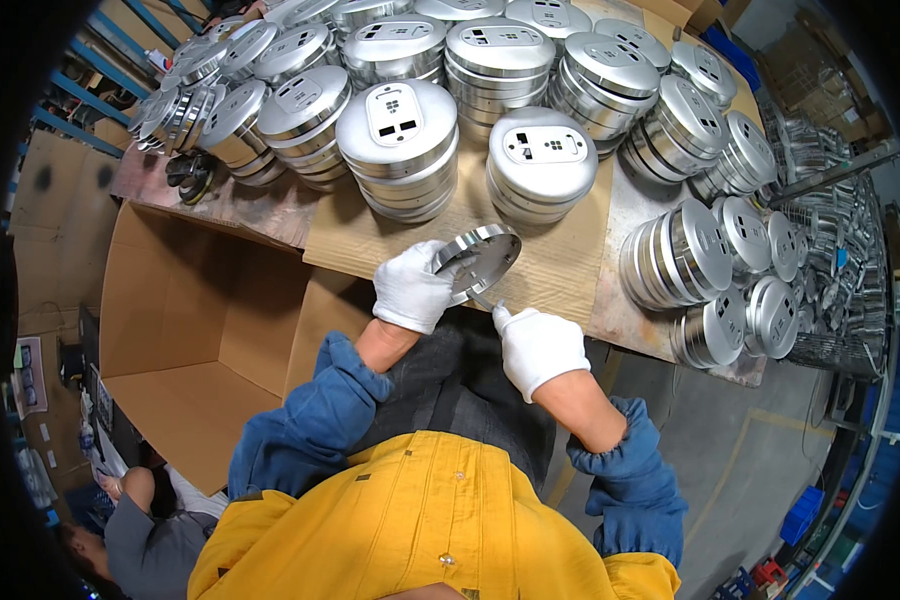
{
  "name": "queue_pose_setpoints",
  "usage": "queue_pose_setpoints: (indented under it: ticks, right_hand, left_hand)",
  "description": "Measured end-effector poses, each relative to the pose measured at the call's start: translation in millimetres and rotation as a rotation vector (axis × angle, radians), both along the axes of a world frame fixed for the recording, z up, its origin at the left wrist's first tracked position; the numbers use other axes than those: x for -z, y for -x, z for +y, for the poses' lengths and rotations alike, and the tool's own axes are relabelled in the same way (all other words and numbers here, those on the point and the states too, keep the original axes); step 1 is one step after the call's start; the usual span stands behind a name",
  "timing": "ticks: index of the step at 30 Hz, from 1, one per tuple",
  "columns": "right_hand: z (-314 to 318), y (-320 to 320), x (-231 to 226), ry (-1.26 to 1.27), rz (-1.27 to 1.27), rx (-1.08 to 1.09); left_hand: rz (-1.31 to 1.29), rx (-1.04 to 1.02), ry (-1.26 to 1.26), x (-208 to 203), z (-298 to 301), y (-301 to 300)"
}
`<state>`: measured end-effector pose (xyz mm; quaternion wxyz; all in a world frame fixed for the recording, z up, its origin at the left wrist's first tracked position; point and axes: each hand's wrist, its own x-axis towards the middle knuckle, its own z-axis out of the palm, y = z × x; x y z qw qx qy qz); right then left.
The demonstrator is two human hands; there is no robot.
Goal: Scraping and inspecting circular metal housings at a factory workstation.
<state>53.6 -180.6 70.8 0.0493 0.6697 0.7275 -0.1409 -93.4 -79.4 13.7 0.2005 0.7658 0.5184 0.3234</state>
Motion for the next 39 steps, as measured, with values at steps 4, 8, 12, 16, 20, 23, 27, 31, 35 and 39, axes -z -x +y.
queue_pose_setpoints:
  ticks: [4, 8, 12, 16, 20, 23, 27, 31, 35, 39]
  right_hand:
    - [16, 2, -15, 0.076, -0.002, -0.052]
    - [24, 9, -20, 0.109, -0.024, -0.107]
    - [5, 19, -2, -0.006, -0.037, -0.036]
    - [-32, 28, 42, -0.097, -0.020, 0.117]
    - [-42, 23, 92, -0.261, 0.112, 0.219]
    - [-47, 12, 101, -0.565, 0.466, 0.386]
    - [-45, 9, 99, -0.571, 0.594, 0.553]
    - [-46, 14, 95, -0.468, 0.503, 0.472]
    - [-47, 13, 93, -0.265, 0.313, 0.378]
    - [-45, 9, 87, -0.207, 0.209, 0.346]
  left_hand:
    - [0.025, 0.024, -0.042, -1, 0, 1]
    - [-0.020, 0.017, -0.016, -2, 1, 1]
    - [-0.119, -0.017, 0.048, 5, 2, 3]
    - [-0.228, -0.117, 0.156, 23, 9, 4]
    - [-0.276, -0.196, 0.229, 35, 12, 12]
    - [-0.278, -0.235, 0.345, 35, 11, 18]
    - [-0.537, -0.265, 0.496, 39, 2, 15]
    - [-0.750, -0.304, 0.480, 51, 2, 3]
    - [-0.851, -0.220, 0.368, 53, -2, 10]
    - [-0.867, -0.083, 0.569, 40, 17, 35]
